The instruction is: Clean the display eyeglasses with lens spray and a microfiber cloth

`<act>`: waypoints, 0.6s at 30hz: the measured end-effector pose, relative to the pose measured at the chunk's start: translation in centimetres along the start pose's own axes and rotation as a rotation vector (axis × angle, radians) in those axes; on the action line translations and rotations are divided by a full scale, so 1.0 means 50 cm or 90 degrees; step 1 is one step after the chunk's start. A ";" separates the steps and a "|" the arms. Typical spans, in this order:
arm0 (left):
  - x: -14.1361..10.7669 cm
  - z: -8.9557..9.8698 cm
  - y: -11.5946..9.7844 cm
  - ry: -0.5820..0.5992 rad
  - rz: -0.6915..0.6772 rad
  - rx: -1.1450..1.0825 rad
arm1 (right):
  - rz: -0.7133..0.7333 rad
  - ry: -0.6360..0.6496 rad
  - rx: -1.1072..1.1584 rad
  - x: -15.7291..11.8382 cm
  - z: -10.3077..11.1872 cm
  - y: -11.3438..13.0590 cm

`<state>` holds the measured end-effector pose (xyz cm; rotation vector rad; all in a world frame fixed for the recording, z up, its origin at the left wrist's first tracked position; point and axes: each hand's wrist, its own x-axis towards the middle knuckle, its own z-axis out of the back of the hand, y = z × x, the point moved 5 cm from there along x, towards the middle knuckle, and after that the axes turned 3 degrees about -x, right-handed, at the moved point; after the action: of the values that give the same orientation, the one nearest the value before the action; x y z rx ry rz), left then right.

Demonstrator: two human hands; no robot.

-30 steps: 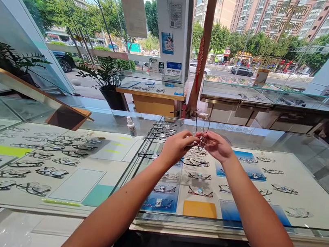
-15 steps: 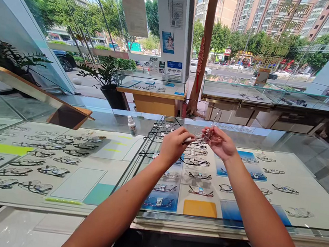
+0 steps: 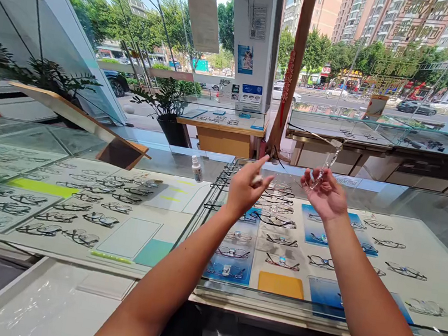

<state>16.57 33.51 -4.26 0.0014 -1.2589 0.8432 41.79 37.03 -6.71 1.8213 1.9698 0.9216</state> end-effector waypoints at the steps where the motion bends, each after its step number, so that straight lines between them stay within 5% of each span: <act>1: 0.010 0.023 0.025 -0.078 0.061 -0.001 | 0.016 -0.007 0.002 0.001 0.006 0.014; 5: 0.023 0.133 0.137 -0.416 0.303 0.054 | 0.063 -0.026 -0.030 0.006 0.029 0.048; 8: 0.016 0.201 0.196 -0.549 0.428 0.119 | 0.060 -0.033 -0.041 0.010 0.038 0.048; 12: 0.004 0.248 0.237 -0.535 0.553 0.247 | 0.048 -0.053 -0.020 0.011 0.042 0.043; 18: -0.023 0.229 0.304 -0.349 0.699 0.280 | 0.052 -0.056 -0.037 0.014 0.048 0.045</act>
<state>-1.44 38.63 -7.89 -0.1234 -1.5383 2.1719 44.90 38.28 -6.96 1.8874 1.8102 0.8978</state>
